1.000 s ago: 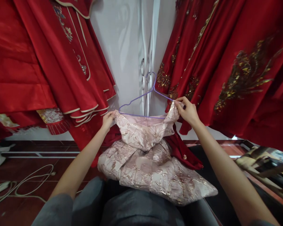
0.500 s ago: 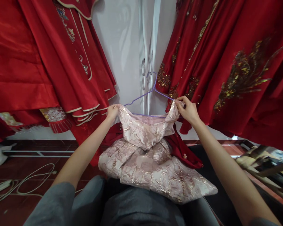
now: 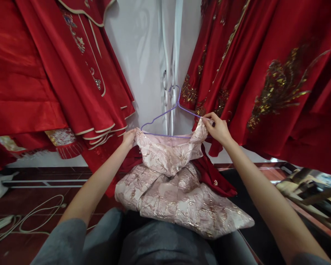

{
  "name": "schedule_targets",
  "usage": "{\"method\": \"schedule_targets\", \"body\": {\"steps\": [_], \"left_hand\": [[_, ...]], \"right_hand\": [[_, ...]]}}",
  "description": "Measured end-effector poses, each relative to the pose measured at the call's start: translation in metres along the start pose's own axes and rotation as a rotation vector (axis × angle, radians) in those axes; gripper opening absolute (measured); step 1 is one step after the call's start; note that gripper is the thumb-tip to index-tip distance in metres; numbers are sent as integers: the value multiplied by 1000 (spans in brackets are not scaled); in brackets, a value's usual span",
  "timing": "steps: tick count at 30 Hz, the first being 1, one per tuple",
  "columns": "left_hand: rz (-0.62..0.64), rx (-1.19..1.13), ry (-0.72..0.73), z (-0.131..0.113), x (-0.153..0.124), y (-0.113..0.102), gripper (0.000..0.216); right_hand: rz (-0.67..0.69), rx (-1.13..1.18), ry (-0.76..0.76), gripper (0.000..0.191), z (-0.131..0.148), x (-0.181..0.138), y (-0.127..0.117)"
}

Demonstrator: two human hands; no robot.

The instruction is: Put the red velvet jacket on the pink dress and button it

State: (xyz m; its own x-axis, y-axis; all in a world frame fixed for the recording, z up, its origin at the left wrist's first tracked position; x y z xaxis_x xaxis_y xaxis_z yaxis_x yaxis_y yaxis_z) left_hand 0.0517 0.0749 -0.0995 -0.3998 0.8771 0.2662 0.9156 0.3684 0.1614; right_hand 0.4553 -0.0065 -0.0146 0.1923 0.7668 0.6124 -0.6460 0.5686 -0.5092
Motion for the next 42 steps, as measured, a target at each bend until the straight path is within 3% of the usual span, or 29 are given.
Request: {"method": "schedule_targets", "body": {"steps": [3, 9, 12, 14, 17, 19, 21, 24, 26, 29, 32, 35, 39, 42], "left_hand": [[100, -27, 93, -21, -2, 8, 23], [477, 200, 496, -88, -14, 47, 34], [637, 233, 495, -105, -10, 52, 31], [602, 195, 408, -102, 3, 40, 26], [415, 255, 305, -76, 23, 7, 18], [526, 432, 302, -50, 21, -6, 8], [768, 574, 361, -25, 6, -8, 15], [868, 690, 530, -4, -19, -6, 31], [888, 748, 527, 3, -24, -2, 27], [864, 716, 431, -1, -6, 3, 24], [651, 556, 312, -26, 30, 3, 29], [419, 354, 344, -67, 52, 10, 31], [413, 179, 522, -122, 36, 41, 34], [513, 159, 593, -141, 11, 62, 35]], "right_hand": [[33, 24, 0, 27, -1, -1, 3], [47, 78, 23, 27, -9, 1, 8], [81, 94, 37, 28, -14, 3, 11], [107, 103, 42, 28, -16, 3, 14], [115, 109, 55, 26, -17, 4, 17], [111, 116, 63, 25, -18, 3, 19], [112, 127, 68, 25, -18, 3, 21], [118, 132, 67, 25, -19, 3, 21], [121, 129, 61, 26, -19, 4, 20], [128, 127, 50, 27, -18, 5, 17], [149, 117, 54, 28, -17, 5, 15], [182, 121, 70, 28, -16, 5, 12], [332, 270, 172, 39, -15, 12, 8], [563, 502, 368, 47, -16, 21, 13]]}}
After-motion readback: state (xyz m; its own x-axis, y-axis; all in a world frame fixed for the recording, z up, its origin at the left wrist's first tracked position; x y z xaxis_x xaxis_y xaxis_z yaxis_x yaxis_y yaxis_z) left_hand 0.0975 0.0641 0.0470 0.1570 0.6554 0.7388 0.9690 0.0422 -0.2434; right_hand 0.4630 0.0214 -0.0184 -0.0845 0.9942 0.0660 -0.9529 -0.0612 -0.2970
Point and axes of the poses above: each hand's wrist, its own x-axis towards the middle knuckle, its own y-axis out of the palm, z = x × y, the point moved 4 cm from there along x, towards the middle knuckle, and after that the axes turned 13 degrees about y, right-handed, at the moved point
